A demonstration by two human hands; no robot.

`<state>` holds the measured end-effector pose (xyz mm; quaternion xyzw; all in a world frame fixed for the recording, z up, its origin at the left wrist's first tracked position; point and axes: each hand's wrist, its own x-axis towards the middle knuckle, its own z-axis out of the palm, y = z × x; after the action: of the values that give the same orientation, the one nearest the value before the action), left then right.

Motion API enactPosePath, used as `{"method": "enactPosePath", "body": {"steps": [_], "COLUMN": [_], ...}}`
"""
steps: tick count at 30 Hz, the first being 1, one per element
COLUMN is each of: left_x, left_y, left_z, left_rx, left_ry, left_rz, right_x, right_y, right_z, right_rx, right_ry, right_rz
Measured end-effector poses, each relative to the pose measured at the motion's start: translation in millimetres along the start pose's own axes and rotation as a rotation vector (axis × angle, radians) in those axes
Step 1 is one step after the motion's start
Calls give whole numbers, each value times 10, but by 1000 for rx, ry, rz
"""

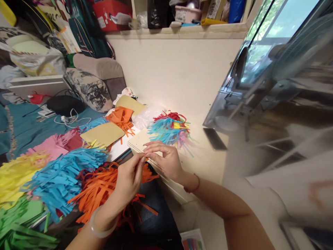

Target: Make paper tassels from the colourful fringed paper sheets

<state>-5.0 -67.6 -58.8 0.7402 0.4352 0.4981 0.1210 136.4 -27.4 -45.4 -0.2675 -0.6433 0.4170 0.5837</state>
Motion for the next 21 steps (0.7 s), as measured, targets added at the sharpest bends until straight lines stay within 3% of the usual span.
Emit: {"method": "enactPosePath", "body": {"steps": [3,8,12,17,21], "left_x": [-18,-55,-67,-45,-35], "left_y": [13,-29,-25,-17,-13], "left_z": [46,141,216,279,284], "left_rx": [-44,-172,-255,-155,-121], "left_ry": [25,29,49,106,58], "left_rz": [-53,-130,-169,-125,-71], "right_x": [-44,-107,-112,-118,-135], "right_y": [28,83,62,33,48], "right_z": [6,5,15,18,-14], "right_rx": [9,120,41,6,-15], "right_ry": [76,91,156,177,182], "right_rz": [36,218,126,73,63]}}
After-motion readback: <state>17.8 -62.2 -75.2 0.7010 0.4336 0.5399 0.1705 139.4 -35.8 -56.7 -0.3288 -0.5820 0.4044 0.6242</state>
